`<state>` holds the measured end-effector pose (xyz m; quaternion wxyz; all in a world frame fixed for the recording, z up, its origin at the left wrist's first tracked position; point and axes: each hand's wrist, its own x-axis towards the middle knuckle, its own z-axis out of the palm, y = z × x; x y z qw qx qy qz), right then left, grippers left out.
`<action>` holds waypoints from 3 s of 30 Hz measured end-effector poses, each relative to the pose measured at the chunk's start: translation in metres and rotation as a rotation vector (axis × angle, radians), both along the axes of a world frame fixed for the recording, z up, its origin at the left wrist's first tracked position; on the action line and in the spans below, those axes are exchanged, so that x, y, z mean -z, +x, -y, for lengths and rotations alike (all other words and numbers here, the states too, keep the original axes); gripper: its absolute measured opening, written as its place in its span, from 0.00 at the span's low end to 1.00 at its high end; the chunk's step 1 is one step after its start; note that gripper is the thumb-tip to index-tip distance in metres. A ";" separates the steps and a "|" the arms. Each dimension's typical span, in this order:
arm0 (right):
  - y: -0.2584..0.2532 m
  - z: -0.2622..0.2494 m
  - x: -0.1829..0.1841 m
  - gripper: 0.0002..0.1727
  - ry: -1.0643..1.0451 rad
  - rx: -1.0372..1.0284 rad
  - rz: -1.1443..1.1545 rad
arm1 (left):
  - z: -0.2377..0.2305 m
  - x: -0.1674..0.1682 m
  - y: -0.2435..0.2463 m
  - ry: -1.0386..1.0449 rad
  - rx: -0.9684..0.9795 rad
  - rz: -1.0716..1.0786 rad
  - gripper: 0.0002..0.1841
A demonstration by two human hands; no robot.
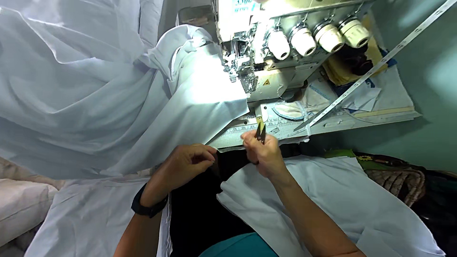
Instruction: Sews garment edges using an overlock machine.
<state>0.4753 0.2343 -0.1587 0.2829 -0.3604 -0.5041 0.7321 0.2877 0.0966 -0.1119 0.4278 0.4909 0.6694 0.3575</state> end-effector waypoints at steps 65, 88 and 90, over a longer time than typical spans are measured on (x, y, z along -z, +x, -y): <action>-0.057 -0.061 -0.056 0.15 1.429 -0.050 0.518 | -0.078 0.006 -0.011 0.152 -0.629 -0.143 0.46; -0.069 0.001 0.044 0.11 1.405 0.004 0.403 | 0.068 0.069 0.065 0.667 -0.369 0.171 0.14; -0.071 0.000 0.045 0.11 1.390 -0.022 0.335 | 0.068 0.071 0.064 0.655 -0.321 0.173 0.14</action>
